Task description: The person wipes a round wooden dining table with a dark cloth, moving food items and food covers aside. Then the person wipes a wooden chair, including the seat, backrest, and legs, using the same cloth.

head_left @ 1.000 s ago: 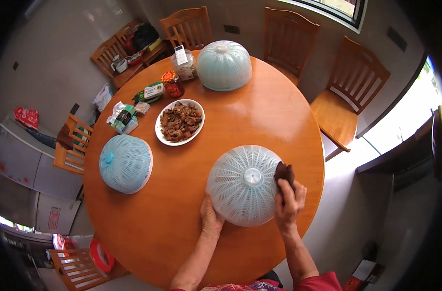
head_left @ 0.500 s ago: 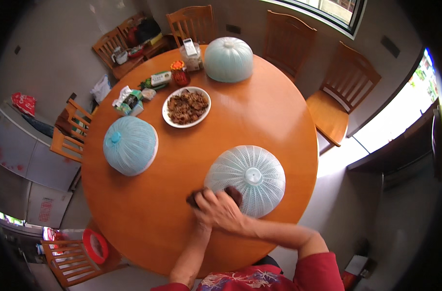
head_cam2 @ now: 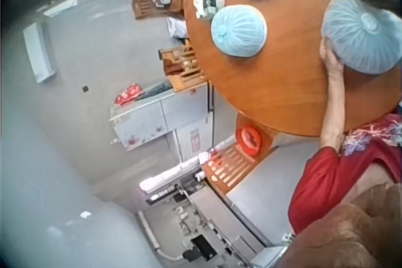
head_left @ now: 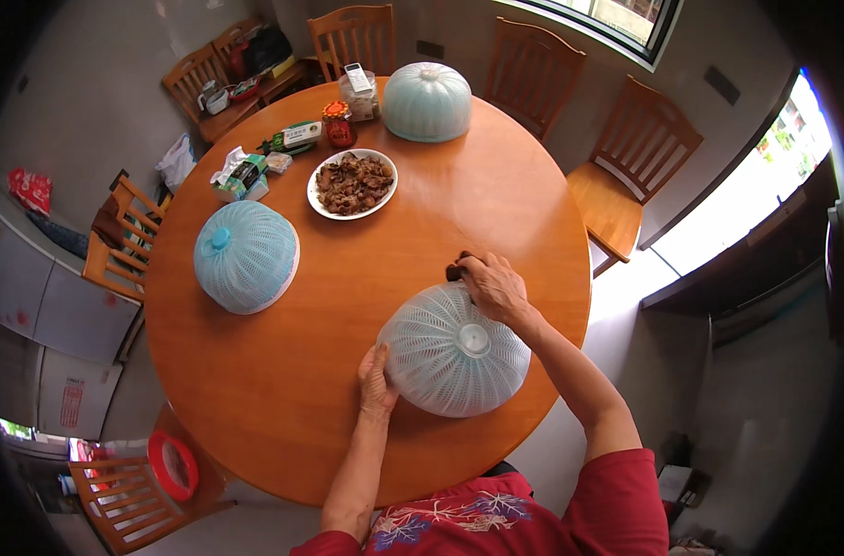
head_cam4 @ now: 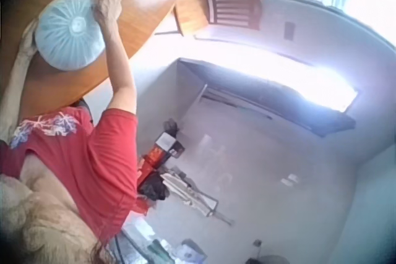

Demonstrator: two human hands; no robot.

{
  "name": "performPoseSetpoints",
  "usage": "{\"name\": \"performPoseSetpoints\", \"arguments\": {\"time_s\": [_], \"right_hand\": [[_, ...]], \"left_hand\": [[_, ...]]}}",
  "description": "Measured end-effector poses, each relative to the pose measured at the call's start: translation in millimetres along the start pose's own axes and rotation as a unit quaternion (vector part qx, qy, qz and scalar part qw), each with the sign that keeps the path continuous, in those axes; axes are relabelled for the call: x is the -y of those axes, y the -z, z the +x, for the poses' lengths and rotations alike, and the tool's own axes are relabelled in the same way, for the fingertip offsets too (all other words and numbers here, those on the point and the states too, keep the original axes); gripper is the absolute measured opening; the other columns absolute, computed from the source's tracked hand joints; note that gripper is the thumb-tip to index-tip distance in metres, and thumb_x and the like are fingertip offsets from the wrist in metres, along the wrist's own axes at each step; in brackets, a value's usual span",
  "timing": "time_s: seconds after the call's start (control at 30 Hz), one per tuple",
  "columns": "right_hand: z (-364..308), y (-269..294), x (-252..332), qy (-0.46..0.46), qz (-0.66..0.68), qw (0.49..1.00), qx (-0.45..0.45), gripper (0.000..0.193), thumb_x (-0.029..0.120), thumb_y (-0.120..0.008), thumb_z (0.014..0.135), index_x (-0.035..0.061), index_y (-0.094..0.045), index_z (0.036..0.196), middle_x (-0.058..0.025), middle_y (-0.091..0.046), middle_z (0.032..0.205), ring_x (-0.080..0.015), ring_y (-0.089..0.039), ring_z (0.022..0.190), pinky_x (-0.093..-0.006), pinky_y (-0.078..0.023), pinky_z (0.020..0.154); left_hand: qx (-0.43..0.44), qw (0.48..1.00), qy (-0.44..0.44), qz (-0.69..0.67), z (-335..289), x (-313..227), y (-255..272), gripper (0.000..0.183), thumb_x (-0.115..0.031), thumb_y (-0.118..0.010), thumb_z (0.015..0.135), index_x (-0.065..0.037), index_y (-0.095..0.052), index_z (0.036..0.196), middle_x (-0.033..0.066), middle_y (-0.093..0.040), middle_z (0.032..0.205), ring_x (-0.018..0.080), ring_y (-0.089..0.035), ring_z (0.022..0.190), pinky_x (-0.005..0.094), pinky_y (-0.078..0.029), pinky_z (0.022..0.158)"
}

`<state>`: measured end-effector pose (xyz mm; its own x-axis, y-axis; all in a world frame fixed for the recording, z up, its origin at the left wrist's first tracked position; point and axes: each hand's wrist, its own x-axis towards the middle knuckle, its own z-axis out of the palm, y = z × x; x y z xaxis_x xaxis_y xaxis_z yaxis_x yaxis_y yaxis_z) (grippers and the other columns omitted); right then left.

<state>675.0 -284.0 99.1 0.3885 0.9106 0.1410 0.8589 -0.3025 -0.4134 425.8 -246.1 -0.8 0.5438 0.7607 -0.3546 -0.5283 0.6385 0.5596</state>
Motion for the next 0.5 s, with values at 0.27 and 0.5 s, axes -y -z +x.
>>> {"name": "performPoseSetpoints", "arguments": {"time_s": [0.27,0.5], "right_hand": [[-78,-8,-77,-0.194,0.154,0.968,-0.046,0.026,0.026,-0.048,0.092,0.0143,-0.063,0.11,-0.0151,-0.064,0.101,-0.0342,-0.06,0.099,-0.0427,-0.047,0.086],[-41,24,5,0.226,-0.015,0.967,-0.114,0.032,0.009,-0.059,0.077,0.0206,-0.065,0.107,-0.0045,-0.056,0.103,-0.0268,-0.054,0.087,-0.0382,-0.05,0.075]], "left_hand": [[-0.025,0.999,0.018,-0.012,1,1,15,0.047,-0.035,-0.062,0.09,0.0,-0.053,0.121,0.0116,-0.06,0.116,0.0244,-0.057,0.105,0.0414,-0.051,0.09],[-0.078,0.996,-0.015,-0.049,12,2,10,0.047,-0.036,-0.057,0.092,0.001,-0.052,0.122,0.0126,-0.059,0.118,0.0264,-0.057,0.107,0.0418,-0.049,0.092]]}}
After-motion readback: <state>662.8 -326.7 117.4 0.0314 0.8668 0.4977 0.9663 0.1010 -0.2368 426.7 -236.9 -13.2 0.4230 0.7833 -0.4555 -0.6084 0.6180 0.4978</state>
